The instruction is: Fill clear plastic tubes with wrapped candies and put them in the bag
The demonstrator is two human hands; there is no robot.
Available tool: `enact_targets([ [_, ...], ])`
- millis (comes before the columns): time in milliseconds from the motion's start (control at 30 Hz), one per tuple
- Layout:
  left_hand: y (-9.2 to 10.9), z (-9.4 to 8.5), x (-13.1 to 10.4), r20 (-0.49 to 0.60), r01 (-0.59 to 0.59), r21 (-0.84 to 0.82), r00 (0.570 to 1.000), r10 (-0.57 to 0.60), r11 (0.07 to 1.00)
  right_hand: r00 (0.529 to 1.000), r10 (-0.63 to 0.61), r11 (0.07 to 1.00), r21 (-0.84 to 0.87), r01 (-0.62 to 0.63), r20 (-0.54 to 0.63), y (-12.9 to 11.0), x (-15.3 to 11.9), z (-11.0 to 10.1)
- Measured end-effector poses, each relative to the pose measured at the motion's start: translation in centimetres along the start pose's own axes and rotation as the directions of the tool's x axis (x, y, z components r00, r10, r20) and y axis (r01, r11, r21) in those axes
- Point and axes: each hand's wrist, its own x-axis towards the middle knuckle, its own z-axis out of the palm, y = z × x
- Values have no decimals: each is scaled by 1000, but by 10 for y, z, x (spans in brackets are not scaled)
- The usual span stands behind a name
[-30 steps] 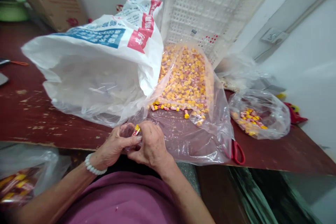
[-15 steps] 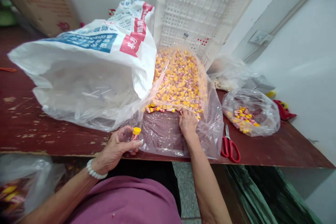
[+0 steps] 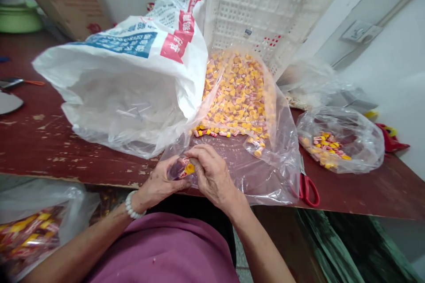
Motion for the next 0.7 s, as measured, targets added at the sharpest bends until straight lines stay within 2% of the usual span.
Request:
enact_targets([
  [100,3,2,-1,21,4,-102,1000,-2,995,994,-23,996,-82,32,111,-3,-1,-2],
  [200,8,3,-1,66,64,-269,997,-48,961,991,26,992,-125,-10,131,-8,-2,-6],
  [267,11,3,-2,72,124,-323,992,-106,938,989,44,988,-153,-22,142,-9,-4,-6],
  [400,15,5,-3,74,181,-369,983,-166,912,979,61,961,-275,-5,196,-4,-11,8],
  [467,14,10,-2,75,192,-427,981,-177,884,983,64,952,-306,-8,171,1,-15,21],
  [600,5,21,0,83,247,-516,967,-239,820,996,78,964,-258,-63,49,8,-19,42],
  [700,-2,22,-1,103,291,-542,954,-282,788,986,114,982,-163,-94,121,10,-17,42],
])
